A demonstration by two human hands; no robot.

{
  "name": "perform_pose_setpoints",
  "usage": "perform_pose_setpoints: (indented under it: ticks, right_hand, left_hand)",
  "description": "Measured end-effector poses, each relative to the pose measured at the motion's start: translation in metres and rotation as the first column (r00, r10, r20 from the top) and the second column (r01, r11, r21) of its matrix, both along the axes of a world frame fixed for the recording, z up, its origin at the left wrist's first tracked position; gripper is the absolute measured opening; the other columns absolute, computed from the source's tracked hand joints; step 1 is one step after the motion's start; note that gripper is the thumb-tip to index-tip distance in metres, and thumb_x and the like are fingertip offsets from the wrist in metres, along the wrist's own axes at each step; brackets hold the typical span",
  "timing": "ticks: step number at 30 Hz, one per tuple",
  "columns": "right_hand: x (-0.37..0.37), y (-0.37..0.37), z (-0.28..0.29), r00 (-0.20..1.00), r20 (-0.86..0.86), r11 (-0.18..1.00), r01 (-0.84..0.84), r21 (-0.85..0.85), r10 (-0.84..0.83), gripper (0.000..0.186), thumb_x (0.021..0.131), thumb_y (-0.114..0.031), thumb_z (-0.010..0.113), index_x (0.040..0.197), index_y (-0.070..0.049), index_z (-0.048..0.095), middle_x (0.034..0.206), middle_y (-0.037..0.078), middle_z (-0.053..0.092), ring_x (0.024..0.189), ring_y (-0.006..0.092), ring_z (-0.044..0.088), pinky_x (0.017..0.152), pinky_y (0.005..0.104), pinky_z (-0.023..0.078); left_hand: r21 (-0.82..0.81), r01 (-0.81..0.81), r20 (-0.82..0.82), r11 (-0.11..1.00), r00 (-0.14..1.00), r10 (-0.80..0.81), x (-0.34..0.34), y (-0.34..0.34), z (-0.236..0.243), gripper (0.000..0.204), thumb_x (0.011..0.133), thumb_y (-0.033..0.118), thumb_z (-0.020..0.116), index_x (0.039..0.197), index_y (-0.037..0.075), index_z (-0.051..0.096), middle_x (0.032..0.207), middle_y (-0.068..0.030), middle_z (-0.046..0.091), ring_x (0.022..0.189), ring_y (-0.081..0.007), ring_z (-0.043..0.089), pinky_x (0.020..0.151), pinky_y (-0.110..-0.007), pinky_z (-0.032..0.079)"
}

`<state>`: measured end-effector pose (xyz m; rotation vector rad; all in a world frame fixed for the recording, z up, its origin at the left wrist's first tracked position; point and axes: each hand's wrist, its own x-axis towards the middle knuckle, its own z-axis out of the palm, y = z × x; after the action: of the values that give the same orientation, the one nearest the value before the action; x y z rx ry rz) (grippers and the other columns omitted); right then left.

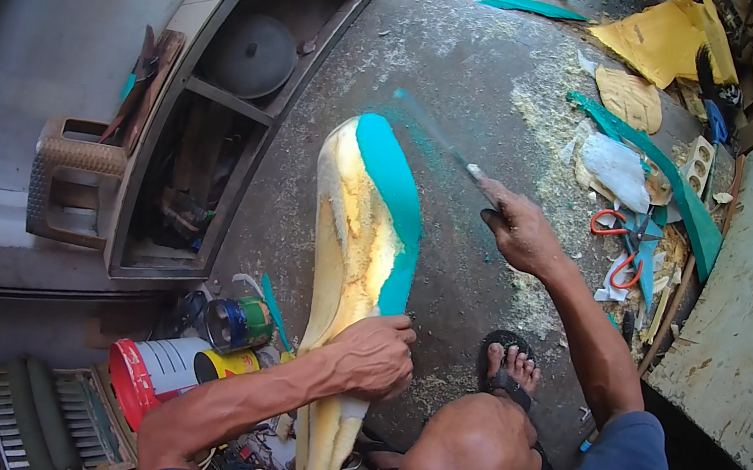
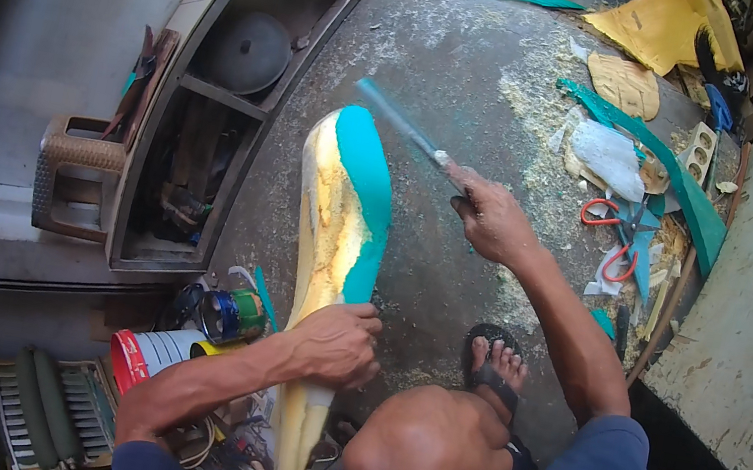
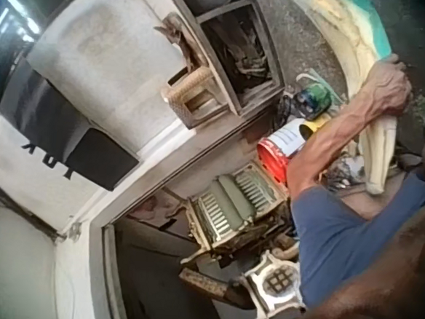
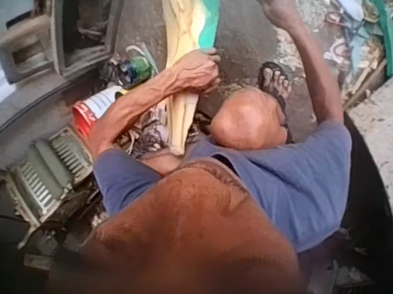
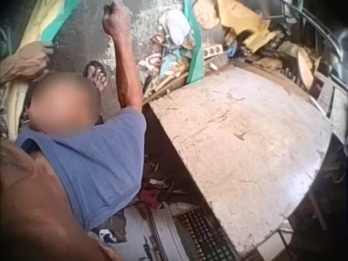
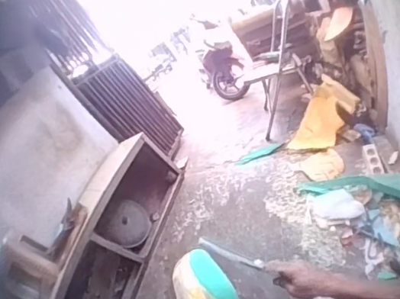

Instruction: The person shapes a foam motorcycle seat by using a large blade to shave off thin layers of foam and using a smaller knife to trim edges and cut away pieces of green fabric.

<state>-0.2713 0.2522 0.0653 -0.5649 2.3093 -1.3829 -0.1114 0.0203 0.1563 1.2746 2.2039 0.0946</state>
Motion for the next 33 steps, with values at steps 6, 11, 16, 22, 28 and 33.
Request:
perform_pose_setpoints:
  ticks: [6,11,16,22,28,33]
  right_hand:
    - [0.017,-0.057,0.018,0.645,-0.626,0.897,-0.358,0.259,0.438,0.076,0.096,0.001,0.051,0.154,-0.047,0.042,0.166,0.011,0.034,0.14,0.0424,0.046,0.111,0.0637,0.041]
    - [0.062,-0.062,0.033,0.512,-0.671,0.796,-0.571,0.199,0.535,0.081,0.093,-0.004,0.058,0.153,-0.055,0.038,0.166,-0.002,0.037,0.142,0.034,0.045,0.119,0.0653,0.034]
    - [-0.014,-0.06,-0.068,0.758,-0.507,0.911,-0.374,0.176,0.41,0.073,0.097,0.003,0.05,0.152,-0.045,0.045,0.161,-0.001,0.045,0.138,0.0367,0.05,0.113,0.0609,0.043]
    - [0.012,-0.1,-0.034,0.639,-0.625,0.856,-0.508,0.094,0.448,0.055,0.103,-0.011,0.045,0.151,-0.036,0.049,0.159,-0.005,0.048,0.14,0.0342,0.049,0.12,0.0642,0.034]
    - [0.006,-0.1,-0.022,0.673,-0.577,0.855,-0.51,0.091,0.463,0.052,0.102,-0.017,0.051,0.151,-0.034,0.05,0.16,-0.005,0.047,0.142,0.04,0.046,0.117,0.0709,0.032]
    - [-0.033,-0.087,-0.054,0.708,-0.447,0.837,-0.452,0.309,0.547,0.073,0.096,0.002,0.049,0.153,-0.043,0.045,0.157,-0.011,0.05,0.147,0.0396,0.041,0.121,0.0729,0.027]
  left_hand:
    - [0.105,-0.109,0.116,0.989,0.989,0.097,0.121,0.013,0.049,0.02,0.08,0.031,0.066,0.078,0.012,0.07,0.094,-0.0035,0.072,0.093,-0.0224,0.063,0.093,-0.038,0.046]
    - [0.221,-0.308,0.215,0.925,0.941,0.262,0.158,0.022,0.059,0.02,0.081,0.031,0.066,0.08,0.011,0.07,0.094,-0.0044,0.072,0.093,-0.0236,0.064,0.091,-0.039,0.047]
    - [0.246,-0.455,0.374,0.856,0.859,0.349,0.112,0.031,0.077,0.02,0.082,0.03,0.066,0.081,0.011,0.07,0.094,-0.0053,0.071,0.092,-0.0249,0.064,0.09,-0.04,0.048]
    - [0.126,-0.693,0.581,0.71,0.632,0.513,0.054,0.047,0.092,0.02,0.083,0.03,0.065,0.082,0.01,0.07,0.094,-0.0064,0.071,0.091,-0.0263,0.065,0.088,-0.04,0.05]
    - [0.072,-0.763,0.645,0.642,0.527,0.554,0.043,0.067,0.098,0.02,0.084,0.029,0.065,0.084,0.01,0.071,0.093,-0.0075,0.071,0.091,-0.0278,0.066,0.086,-0.041,0.051]
    - [0.085,-0.777,0.656,0.623,0.514,0.552,0.038,0.07,0.1,0.02,0.085,0.028,0.065,0.085,0.009,0.071,0.093,-0.0084,0.071,0.09,-0.029,0.067,0.084,-0.042,0.053]
